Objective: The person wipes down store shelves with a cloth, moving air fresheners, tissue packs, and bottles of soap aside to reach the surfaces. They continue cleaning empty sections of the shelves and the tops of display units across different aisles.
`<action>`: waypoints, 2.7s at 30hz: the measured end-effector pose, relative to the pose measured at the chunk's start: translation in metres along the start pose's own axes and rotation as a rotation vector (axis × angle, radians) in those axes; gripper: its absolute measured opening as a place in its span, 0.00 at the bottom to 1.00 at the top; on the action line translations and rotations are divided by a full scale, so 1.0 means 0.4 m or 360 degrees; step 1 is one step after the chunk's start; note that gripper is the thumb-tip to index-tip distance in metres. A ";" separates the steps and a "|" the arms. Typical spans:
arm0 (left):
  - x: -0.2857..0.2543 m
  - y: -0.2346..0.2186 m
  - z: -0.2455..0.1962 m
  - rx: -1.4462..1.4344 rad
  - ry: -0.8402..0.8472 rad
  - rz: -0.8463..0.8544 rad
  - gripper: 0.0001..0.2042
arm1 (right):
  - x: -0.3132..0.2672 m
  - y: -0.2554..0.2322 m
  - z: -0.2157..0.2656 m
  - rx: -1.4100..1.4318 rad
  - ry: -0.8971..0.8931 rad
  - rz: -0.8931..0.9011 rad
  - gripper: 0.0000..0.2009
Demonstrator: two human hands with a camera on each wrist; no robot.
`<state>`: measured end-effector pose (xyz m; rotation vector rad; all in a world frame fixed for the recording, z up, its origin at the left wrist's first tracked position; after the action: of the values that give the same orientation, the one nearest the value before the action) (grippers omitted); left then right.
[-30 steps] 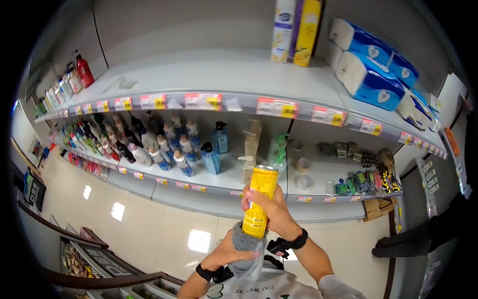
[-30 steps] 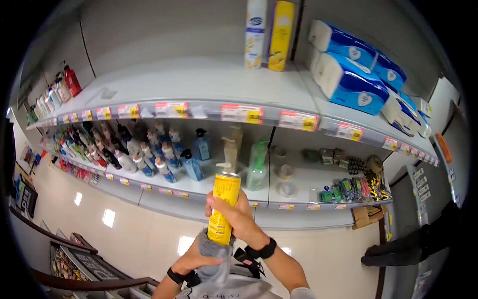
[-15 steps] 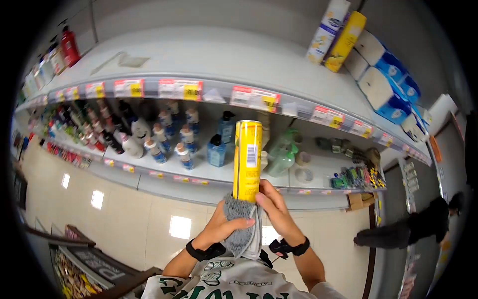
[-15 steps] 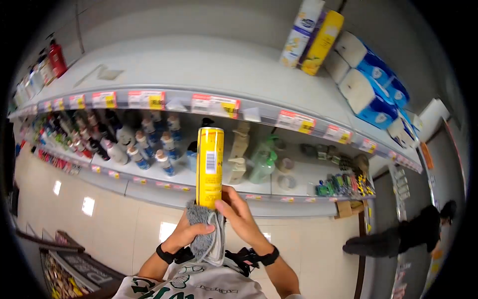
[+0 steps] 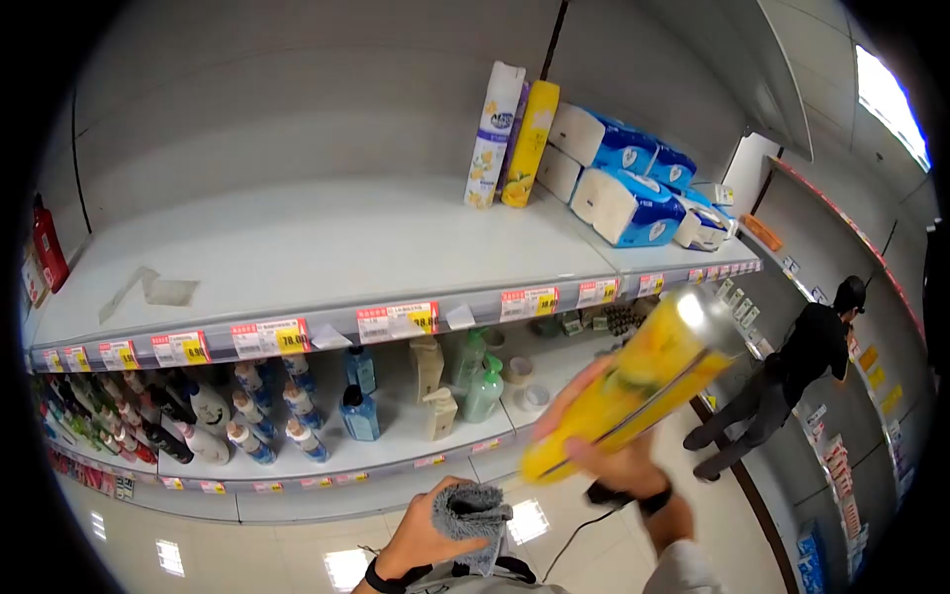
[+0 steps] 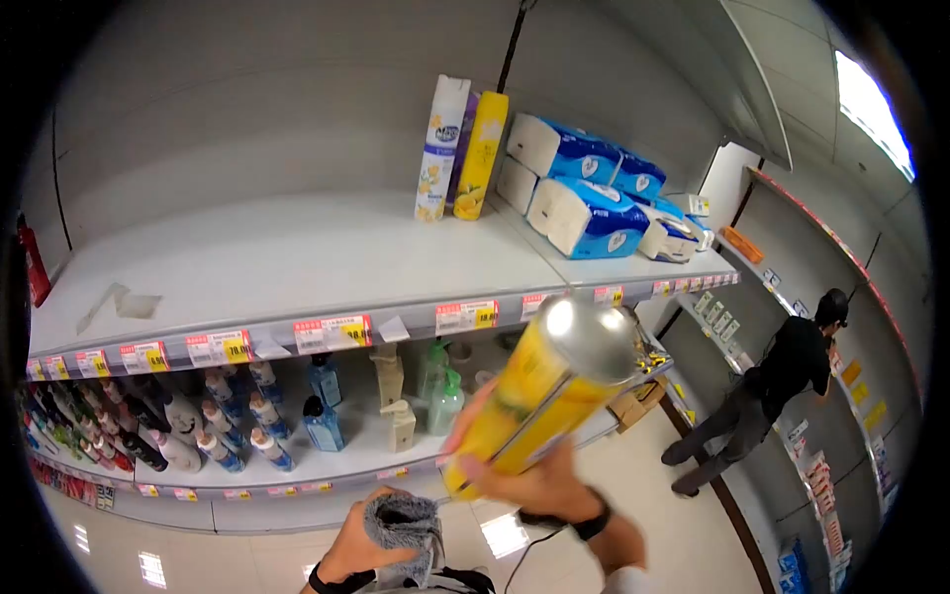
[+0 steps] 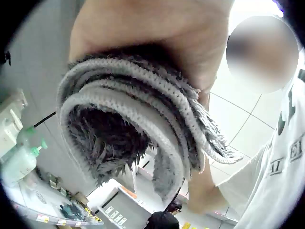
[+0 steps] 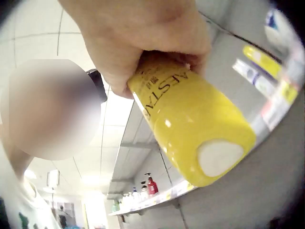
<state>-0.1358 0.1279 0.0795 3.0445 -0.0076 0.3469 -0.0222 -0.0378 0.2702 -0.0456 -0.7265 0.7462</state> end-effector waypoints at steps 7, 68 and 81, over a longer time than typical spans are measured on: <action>-0.037 0.005 0.024 -0.0223 -0.0230 0.0083 0.30 | 0.428 -0.095 0.235 -0.2174 -0.0924 0.0133 0.28; 0.317 0.060 -0.633 0.0857 0.0106 -0.0499 0.46 | 0.101 -0.335 -0.138 -0.0216 -0.0580 0.0950 0.41; 0.746 -0.280 -0.613 0.1510 -0.0483 -0.1015 0.42 | -0.403 -0.468 -0.705 0.0259 0.0833 0.0455 0.35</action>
<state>0.1016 0.2596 0.3761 3.6324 1.4449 -0.2481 0.1836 -0.2202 0.0153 -0.1926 -0.1584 1.0124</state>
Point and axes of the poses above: each hand's wrist, its own x-axis towards the middle knuckle, its own y-axis out of the palm, z = x × y, the point moved 4 cm from there along x, towards the middle knuckle, and after that the axes turned 6 degrees about -x, right-handed, at the moved point
